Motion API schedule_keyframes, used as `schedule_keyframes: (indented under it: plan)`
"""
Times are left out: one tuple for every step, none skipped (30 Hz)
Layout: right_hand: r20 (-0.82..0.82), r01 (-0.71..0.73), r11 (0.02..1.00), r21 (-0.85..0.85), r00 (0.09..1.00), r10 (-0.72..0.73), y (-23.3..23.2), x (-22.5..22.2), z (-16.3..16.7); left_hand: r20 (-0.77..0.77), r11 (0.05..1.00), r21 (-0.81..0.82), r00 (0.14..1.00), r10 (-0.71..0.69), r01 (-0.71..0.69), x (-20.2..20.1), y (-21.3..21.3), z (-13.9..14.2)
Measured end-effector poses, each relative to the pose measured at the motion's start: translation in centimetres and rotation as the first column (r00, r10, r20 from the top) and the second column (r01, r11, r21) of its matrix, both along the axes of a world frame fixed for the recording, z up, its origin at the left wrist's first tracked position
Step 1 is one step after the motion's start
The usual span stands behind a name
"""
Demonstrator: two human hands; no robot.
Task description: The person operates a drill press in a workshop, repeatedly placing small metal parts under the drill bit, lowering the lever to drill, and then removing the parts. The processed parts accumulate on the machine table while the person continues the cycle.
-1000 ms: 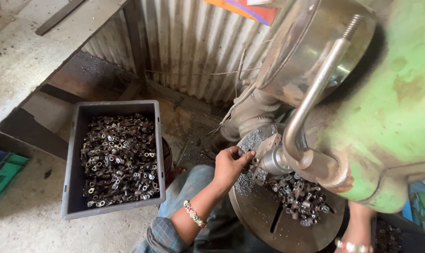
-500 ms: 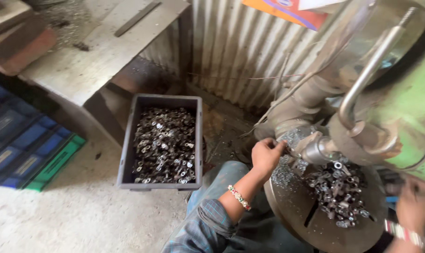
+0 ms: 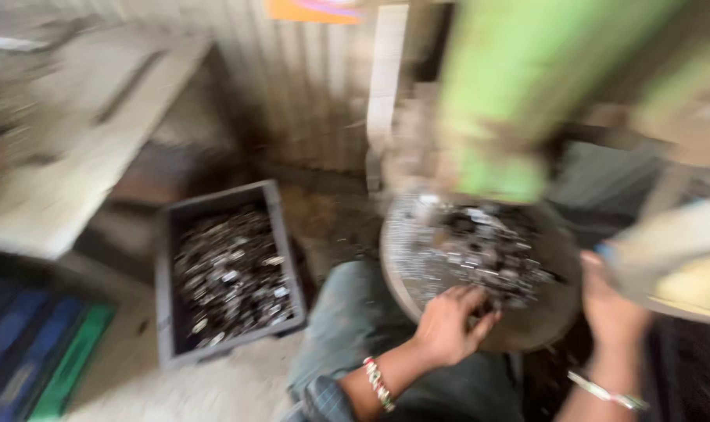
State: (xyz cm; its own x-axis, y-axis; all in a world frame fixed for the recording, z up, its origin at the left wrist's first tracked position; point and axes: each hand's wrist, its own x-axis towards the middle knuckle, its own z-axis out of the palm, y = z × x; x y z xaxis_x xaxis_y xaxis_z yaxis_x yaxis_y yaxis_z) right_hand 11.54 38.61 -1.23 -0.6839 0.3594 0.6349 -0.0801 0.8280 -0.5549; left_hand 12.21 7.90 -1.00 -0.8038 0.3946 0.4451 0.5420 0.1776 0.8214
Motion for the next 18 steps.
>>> schedule_keyframes:
  plan:
    - [0.015,0.084,0.981,0.174,0.996,-0.088,0.1,0.0,-0.6,-0.271,0.962,-0.270,0.961,-0.049,-0.027,0.4,1.1,-0.2]
    - [0.098,0.104,0.982,0.158,0.988,-0.120,0.1,0.1,-1.1,-0.344,0.939,-0.344,0.930,-0.127,0.000,0.6,2.3,-0.4]
    - [0.179,0.125,0.982,0.139,0.973,-0.149,-0.3,-0.2,-1.5,-0.415,0.911,-0.412,0.887,-0.204,0.016,0.7,3.5,-0.6]
    - [0.258,0.147,0.982,0.119,0.950,-0.174,-0.3,0.4,-1.4,-0.480,0.881,-0.473,0.832,-0.278,0.021,0.7,4.7,-0.7]
    - [0.540,0.115,0.859,0.499,0.734,-0.412,-0.9,0.1,-1.2,-0.408,0.824,-0.563,0.842,-0.353,0.072,0.1,5.8,-0.9]
    - [0.034,-0.188,0.979,-0.076,0.981,0.191,-1.5,0.5,-0.6,-0.337,0.756,-0.643,0.841,-0.424,0.123,-0.6,7.0,-0.9]
    - [0.009,-0.127,0.946,-0.298,0.991,0.135,-2.6,0.6,0.3,-0.530,0.847,-0.530,0.771,-0.353,0.023,-1.1,7.5,-1.0]
    - [0.069,-0.066,0.960,-0.272,0.994,0.088,-3.3,0.8,1.3,-0.591,0.873,-0.488,0.731,-0.340,0.011,-1.7,8.3,-1.2]
    - [0.130,-0.003,0.969,-0.248,0.991,0.037,-4.3,1.0,2.6,-0.611,0.881,-0.472,0.711,-0.348,0.025,-2.0,8.8,-1.4]
    - [0.194,0.059,0.972,-0.228,0.981,-0.014,-5.0,0.9,4.4,-0.602,0.865,-0.499,0.700,-0.385,0.047,-2.3,9.3,-1.5]
    - [0.070,-0.082,0.911,-0.404,0.990,0.120,-5.7,1.6,5.2,-0.595,0.853,-0.517,0.685,-0.420,0.073,-2.4,10.1,-1.7]
    - [-0.170,-0.117,0.993,-0.001,0.979,0.115,-6.1,1.6,6.8,-0.588,0.836,-0.542,0.671,-0.451,0.088,-1.9,11.5,-1.7]
    - [-0.110,-0.221,0.644,-0.732,0.972,0.209,-7.0,1.9,8.2,-0.581,0.821,-0.563,0.660,-0.477,0.098,-1.5,12.8,-1.6]
    - [0.090,0.058,0.986,-0.158,0.995,-0.044,-7.1,2.6,9.7,-0.573,0.807,-0.581,0.651,-0.499,0.107,-0.9,14.0,-1.4]
    - [0.024,0.090,0.992,-0.084,0.996,-0.089,-7.3,3.0,10.9,-0.566,0.796,-0.595,0.642,-0.516,0.115,-0.5,14.9,-1.2]
    - [-0.038,0.116,0.993,-0.011,0.993,-0.116,-7.9,3.3,11.9,-0.561,0.784,-0.610,0.638,-0.528,0.113,-0.3,15.3,-0.9]
    - [0.058,0.085,0.991,-0.100,0.995,-0.079,-8.2,3.6,12.8,-0.552,0.775,-0.621,0.638,-0.537,0.115,-0.8,15.0,-0.5]
    - [0.148,0.053,0.979,-0.197,0.989,-0.024,-8.3,3.8,13.3,-0.544,0.764,-0.636,0.637,-0.547,0.113,-1.3,14.4,-0.3]
